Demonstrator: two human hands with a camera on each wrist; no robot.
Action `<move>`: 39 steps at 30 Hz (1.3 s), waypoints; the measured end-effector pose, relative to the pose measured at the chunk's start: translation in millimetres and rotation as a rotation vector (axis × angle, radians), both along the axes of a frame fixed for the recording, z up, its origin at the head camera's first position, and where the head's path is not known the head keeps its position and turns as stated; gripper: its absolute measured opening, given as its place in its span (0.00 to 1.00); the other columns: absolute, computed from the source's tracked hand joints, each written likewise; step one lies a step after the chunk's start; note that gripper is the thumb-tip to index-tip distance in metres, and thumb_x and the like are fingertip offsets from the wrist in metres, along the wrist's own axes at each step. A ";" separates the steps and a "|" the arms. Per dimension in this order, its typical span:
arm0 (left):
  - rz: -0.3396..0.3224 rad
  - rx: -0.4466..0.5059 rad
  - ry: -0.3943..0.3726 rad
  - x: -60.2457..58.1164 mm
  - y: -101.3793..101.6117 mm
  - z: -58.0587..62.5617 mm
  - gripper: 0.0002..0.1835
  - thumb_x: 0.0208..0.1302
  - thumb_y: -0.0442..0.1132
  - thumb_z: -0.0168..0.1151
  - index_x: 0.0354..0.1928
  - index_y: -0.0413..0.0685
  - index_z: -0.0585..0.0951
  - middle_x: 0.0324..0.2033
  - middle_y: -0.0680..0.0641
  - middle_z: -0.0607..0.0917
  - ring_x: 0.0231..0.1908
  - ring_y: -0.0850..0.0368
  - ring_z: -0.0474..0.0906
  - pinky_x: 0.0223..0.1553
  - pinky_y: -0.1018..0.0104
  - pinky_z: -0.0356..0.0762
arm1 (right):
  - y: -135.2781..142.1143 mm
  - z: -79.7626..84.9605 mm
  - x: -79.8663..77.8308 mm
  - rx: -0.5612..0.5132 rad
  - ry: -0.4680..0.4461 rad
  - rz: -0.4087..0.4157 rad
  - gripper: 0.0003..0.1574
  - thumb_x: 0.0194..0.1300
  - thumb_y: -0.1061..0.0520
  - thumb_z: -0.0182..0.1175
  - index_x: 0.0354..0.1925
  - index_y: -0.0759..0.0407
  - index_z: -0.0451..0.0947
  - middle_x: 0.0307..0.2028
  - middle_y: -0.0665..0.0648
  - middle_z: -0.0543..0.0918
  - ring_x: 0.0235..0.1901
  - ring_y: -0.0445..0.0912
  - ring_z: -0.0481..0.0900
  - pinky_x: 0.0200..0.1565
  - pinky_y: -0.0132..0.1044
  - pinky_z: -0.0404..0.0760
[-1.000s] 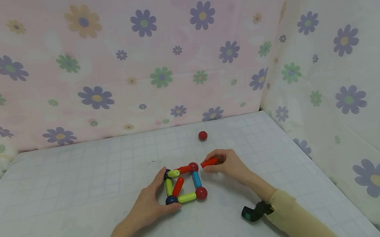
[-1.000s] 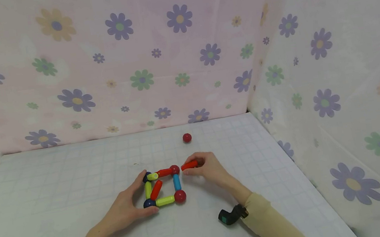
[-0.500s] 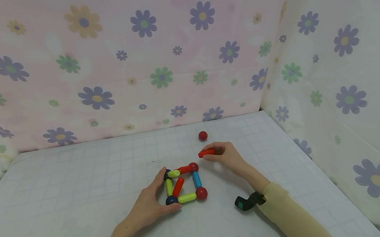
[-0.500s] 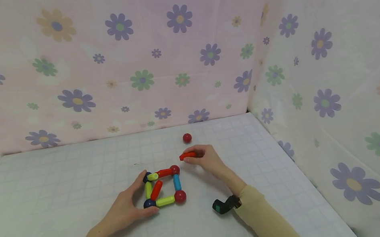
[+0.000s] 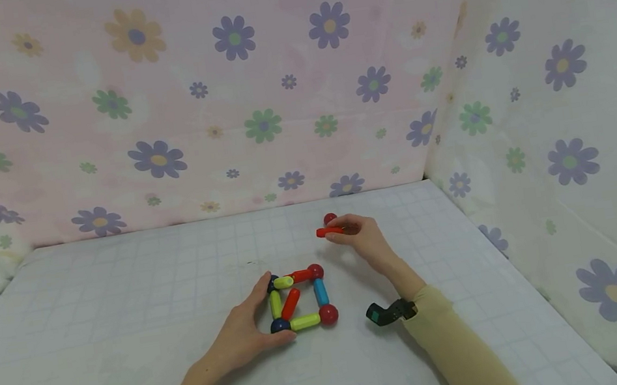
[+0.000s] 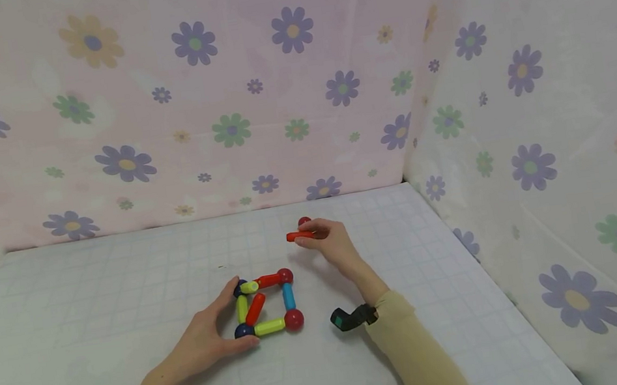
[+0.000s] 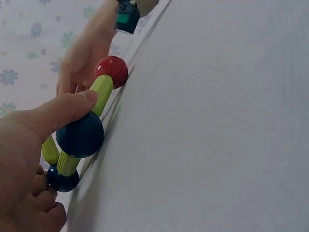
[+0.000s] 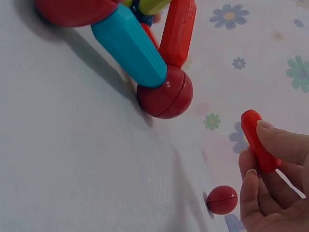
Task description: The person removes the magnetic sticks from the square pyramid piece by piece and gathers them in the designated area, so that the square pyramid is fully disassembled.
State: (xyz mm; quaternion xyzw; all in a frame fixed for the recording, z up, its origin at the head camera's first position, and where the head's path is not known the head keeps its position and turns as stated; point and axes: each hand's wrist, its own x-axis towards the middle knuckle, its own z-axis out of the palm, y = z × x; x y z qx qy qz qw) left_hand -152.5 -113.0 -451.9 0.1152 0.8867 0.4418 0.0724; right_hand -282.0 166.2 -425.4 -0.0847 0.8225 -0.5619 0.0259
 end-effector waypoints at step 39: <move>-0.017 -0.017 0.006 -0.8 -0.6 -0.6 0.60 0.49 0.58 0.78 0.80 0.59 0.53 0.76 0.47 0.61 0.75 0.43 0.57 0.69 0.37 0.62 | 22.3 -28.8 -12.9 0.162 0.049 -0.202 0.19 0.63 0.54 0.70 0.52 0.57 0.85 0.50 0.58 0.86 0.53 0.52 0.79 0.58 0.48 0.79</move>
